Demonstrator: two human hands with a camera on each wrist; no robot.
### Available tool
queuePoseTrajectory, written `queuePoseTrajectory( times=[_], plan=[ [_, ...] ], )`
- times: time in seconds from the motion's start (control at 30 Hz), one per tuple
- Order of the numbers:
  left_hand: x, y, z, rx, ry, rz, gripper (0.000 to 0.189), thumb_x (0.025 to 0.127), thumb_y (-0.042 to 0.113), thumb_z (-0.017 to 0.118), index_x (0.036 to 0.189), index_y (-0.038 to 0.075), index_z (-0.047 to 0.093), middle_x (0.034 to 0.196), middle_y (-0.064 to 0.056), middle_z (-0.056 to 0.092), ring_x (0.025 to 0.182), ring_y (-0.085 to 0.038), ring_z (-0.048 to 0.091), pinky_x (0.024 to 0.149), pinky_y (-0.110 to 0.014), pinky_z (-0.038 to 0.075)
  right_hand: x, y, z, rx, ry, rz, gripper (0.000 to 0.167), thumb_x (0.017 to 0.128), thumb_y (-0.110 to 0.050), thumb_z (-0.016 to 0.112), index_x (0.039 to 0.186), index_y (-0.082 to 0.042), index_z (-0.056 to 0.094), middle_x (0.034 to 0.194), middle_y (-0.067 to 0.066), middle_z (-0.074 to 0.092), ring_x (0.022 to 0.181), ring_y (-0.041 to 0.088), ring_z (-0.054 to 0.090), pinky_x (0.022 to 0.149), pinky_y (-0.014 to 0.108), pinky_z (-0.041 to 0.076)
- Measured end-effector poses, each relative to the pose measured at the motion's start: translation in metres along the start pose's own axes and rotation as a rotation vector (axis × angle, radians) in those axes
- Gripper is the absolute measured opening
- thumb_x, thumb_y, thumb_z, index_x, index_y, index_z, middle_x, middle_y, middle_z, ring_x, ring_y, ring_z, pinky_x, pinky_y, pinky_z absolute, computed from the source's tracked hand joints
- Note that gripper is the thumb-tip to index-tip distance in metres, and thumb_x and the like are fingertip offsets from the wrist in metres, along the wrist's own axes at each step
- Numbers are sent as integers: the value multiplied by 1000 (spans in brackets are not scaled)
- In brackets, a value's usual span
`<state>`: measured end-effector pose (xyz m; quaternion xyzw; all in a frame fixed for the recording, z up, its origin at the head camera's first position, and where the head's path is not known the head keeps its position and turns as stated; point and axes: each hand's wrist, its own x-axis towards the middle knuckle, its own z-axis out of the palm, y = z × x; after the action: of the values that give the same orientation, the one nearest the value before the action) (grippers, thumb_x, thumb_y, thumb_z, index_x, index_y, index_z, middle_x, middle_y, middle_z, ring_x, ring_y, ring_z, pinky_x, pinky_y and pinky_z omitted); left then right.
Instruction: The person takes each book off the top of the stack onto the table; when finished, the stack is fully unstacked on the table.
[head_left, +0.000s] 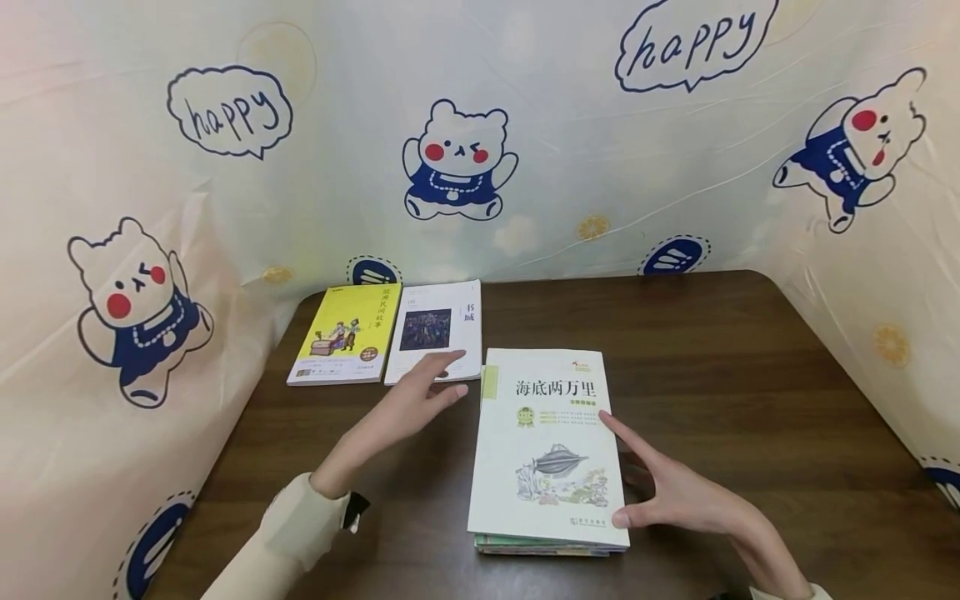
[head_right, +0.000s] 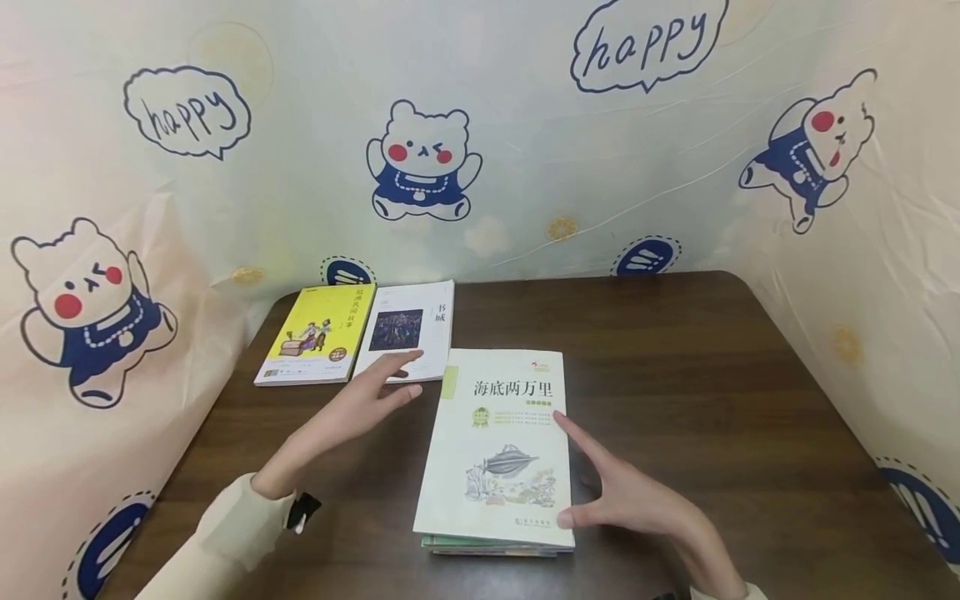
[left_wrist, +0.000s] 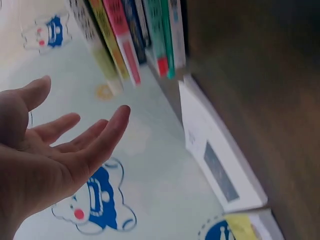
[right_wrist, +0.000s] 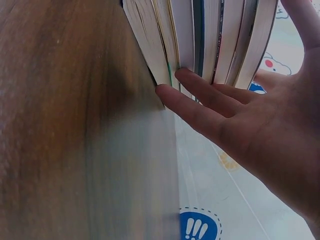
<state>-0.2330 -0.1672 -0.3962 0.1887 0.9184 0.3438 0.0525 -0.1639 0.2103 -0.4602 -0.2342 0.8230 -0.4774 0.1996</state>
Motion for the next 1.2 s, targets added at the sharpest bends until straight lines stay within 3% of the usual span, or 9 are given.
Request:
queuePoseTrajectory(
  times=[0.33, 0.9, 1.2],
  plan=[
    [-24, 17, 22, -99, -12, 1, 63, 95, 32, 62, 150, 21, 33, 149, -6, 35, 123, -28, 49, 89, -40, 50, 0, 0, 0, 35, -6, 4, 108, 77, -24, 81, 154, -39, 7, 158, 6, 16, 135, 32, 30, 101, 39, 40],
    [-37, 26, 35, -138, -65, 44, 67, 93, 27, 66, 150, 15, 33, 147, -7, 33, 120, -26, 49, 82, -31, 51, 0, 0, -1, 1, 5, -11, 108, 77, -24, 81, 154, -38, 7, 158, 2, 17, 135, 25, 32, 101, 39, 41],
    [-41, 25, 41, -176, -131, 86, 73, 90, 32, 69, 150, 15, 32, 152, -10, 24, 120, -28, 46, 85, -38, 52, 0, 2, -1, -4, 5, -7, 108, 77, -25, 81, 154, -38, 7, 158, 2, 17, 136, 27, 30, 101, 38, 40]
  ],
)
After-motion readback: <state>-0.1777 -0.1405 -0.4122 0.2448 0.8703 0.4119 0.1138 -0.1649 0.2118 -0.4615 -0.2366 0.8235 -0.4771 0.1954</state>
